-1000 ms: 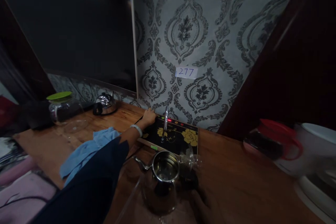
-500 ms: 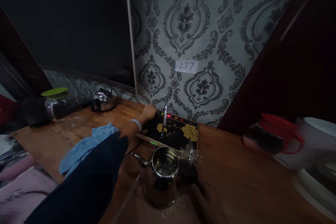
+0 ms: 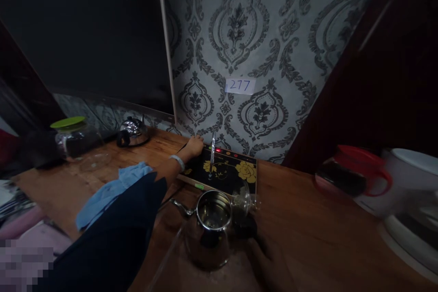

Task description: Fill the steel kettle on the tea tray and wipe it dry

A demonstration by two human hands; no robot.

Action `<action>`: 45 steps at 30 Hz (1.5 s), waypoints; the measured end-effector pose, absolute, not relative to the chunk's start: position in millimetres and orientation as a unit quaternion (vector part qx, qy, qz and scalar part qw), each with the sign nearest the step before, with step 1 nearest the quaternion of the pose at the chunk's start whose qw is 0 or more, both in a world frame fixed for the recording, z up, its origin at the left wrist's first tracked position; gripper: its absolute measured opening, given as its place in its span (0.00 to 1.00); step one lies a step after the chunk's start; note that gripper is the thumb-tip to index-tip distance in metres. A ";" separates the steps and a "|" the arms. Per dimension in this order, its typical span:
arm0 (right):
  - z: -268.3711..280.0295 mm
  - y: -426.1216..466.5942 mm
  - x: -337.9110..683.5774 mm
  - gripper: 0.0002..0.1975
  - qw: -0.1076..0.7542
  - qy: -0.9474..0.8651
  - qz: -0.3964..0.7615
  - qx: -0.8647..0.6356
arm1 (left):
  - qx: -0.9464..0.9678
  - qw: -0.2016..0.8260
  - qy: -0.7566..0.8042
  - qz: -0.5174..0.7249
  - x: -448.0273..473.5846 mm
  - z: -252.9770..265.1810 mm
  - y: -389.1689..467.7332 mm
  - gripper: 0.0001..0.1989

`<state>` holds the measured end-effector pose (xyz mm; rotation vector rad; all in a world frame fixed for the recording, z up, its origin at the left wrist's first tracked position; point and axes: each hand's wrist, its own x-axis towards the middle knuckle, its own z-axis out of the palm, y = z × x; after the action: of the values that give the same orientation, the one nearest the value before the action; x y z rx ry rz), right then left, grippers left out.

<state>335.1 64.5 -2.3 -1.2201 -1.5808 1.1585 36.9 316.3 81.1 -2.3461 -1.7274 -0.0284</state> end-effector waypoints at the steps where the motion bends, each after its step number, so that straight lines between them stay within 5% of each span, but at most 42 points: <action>1: -2.2 64.2 335.1 0.21 0.406 -0.626 0.459 -0.483 | -0.799 0.114 -0.590 -0.011 37.6 81.2 315.7 0.11; 20: -5.0 65.0 334.9 0.23 0.421 -0.622 0.451 -0.483 | -0.740 0.149 -0.642 -0.130 28.0 102.8 265.5 0.23; 30: -16.3 71.2 334.3 0.21 0.464 -0.638 0.434 -0.435 | -0.680 -0.076 -0.608 -0.402 -6.2 49.4 127.1 0.19; 39: -25.8 78.8 335.0 0.20 0.478 -0.649 0.417 -0.421 | -0.630 -0.227 -0.623 -0.404 -12.1 25.0 38.0 0.18; 45: -22.9 76.9 335.2 0.20 0.487 -0.643 0.427 -0.408 | -0.640 -0.184 -0.627 -0.404 -13.5 17.7 22.0 0.16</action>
<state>335.2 76.9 -22.9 -0.9933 -1.5649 1.0380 -13.5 22.0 17.7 -2.2875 -2.2401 -1.4440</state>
